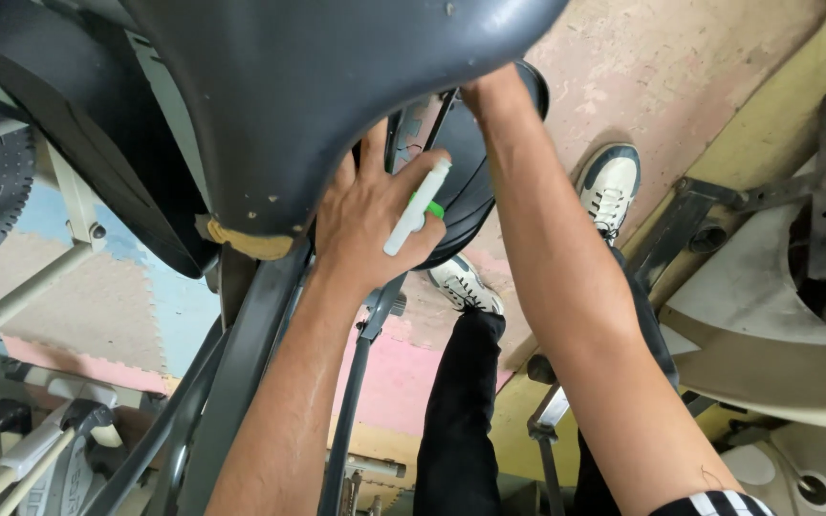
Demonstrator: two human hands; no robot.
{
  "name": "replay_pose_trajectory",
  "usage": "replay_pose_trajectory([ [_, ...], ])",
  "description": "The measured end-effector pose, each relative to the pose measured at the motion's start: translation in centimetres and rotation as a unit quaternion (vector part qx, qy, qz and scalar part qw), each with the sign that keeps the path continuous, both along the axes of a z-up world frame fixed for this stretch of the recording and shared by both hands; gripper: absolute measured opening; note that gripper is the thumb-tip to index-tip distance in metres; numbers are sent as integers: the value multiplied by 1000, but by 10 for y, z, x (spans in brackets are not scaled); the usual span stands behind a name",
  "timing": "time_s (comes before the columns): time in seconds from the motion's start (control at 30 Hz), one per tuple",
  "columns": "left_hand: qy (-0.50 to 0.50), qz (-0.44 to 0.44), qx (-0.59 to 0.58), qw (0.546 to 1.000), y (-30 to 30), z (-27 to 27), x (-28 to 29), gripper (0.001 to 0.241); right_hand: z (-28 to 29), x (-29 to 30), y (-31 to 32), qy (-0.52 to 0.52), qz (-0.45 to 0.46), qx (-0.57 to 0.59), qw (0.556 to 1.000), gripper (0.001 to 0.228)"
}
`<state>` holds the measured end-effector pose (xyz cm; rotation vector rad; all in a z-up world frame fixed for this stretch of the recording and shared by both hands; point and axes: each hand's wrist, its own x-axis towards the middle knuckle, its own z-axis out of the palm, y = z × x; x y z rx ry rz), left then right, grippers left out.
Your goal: Wiping down and cleaning an elliptical trainer and a stationary bike using a spray bottle and cloth.
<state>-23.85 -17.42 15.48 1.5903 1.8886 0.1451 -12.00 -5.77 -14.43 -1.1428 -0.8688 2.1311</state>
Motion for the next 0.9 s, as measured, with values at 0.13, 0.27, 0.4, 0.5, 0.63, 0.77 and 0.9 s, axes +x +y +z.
replay_pose_trajectory([
  [0.13,-26,12,9,1000,1,-3,-1,55,-3,-7,-2,20,-9,-38,999,20],
  [0.27,-27,7,-4,1000,0,-4,-1,56,15,-14,-7,62,-47,-108,991,20],
  [0.4,-13,2,1,1000,0,-6,1,58,50,-13,-7,94,-89,-164,978,21],
  [0.5,-6,2,30,1000,-1,-1,1,56,134,10,-42,-47,-19,37,998,30],
  [0.63,12,-2,21,1000,1,3,5,58,166,36,-38,-21,-50,-80,995,29],
  [0.77,35,17,22,999,-5,-2,7,57,120,59,-17,-234,-34,110,965,27],
  [0.9,42,21,29,998,-8,-7,8,58,53,62,17,-406,154,322,841,23],
])
